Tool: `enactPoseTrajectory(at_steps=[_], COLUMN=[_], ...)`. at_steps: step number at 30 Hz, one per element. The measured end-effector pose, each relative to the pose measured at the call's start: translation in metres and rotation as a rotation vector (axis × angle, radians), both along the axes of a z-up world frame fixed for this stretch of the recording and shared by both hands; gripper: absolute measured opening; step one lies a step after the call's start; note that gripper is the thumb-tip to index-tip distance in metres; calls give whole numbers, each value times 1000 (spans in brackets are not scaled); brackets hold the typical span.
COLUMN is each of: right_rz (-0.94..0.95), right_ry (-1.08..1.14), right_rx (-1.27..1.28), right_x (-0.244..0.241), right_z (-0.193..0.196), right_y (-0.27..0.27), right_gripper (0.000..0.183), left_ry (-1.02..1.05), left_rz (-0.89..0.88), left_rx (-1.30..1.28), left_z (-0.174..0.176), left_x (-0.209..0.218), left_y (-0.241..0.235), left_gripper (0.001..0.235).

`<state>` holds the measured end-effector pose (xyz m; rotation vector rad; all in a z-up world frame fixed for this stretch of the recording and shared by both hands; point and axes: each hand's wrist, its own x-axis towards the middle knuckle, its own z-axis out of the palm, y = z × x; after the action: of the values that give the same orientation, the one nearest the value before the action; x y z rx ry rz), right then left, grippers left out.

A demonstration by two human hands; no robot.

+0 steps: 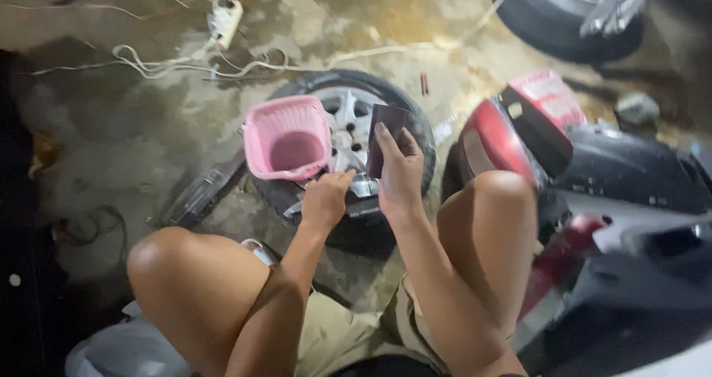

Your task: The person sands a silver car part with a sanding block while sitting on the floor. They hold the part with one hand and sand with the other, then dip the sanding block into a pink bucket of water and continue sanding.

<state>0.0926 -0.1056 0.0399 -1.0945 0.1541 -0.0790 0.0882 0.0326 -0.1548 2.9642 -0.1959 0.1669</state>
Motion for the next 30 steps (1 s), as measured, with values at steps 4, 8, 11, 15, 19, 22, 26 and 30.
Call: enactPoseTrajectory(at_steps=[4,8,11,15,19,22,26,30], right_rz=[1,91,179,245,276,305,317,226], right_ry=[-39,-53,2,100,102,92,56,127], right_rx=[1,-208,-324,-428,-578,-689,-872,-1014], right_x=[11,36,43,39,35,47,56,61], right_z=[13,-39,-71,-85,-79,-108,-153,-194], right_y=[17,18,33,43,23,1,-32,-57], right_gripper=[11,12,18,31,29,24,20,31], left_ry=[-6,65,88,126,158,183,172,130], left_rz=[61,135,183,237,204,196,78,39], left_rx=[-15,-65,-10,56,-2,18,7,131], left_z=[30,66,69,76,82,76,63,53], left_x=[-17,-50,-66,-72,-68,-60,-54,-39], left_y=[17,38,53,56,45,39,34,19], left_gripper=[56,58,56,39,38,37,48,48])
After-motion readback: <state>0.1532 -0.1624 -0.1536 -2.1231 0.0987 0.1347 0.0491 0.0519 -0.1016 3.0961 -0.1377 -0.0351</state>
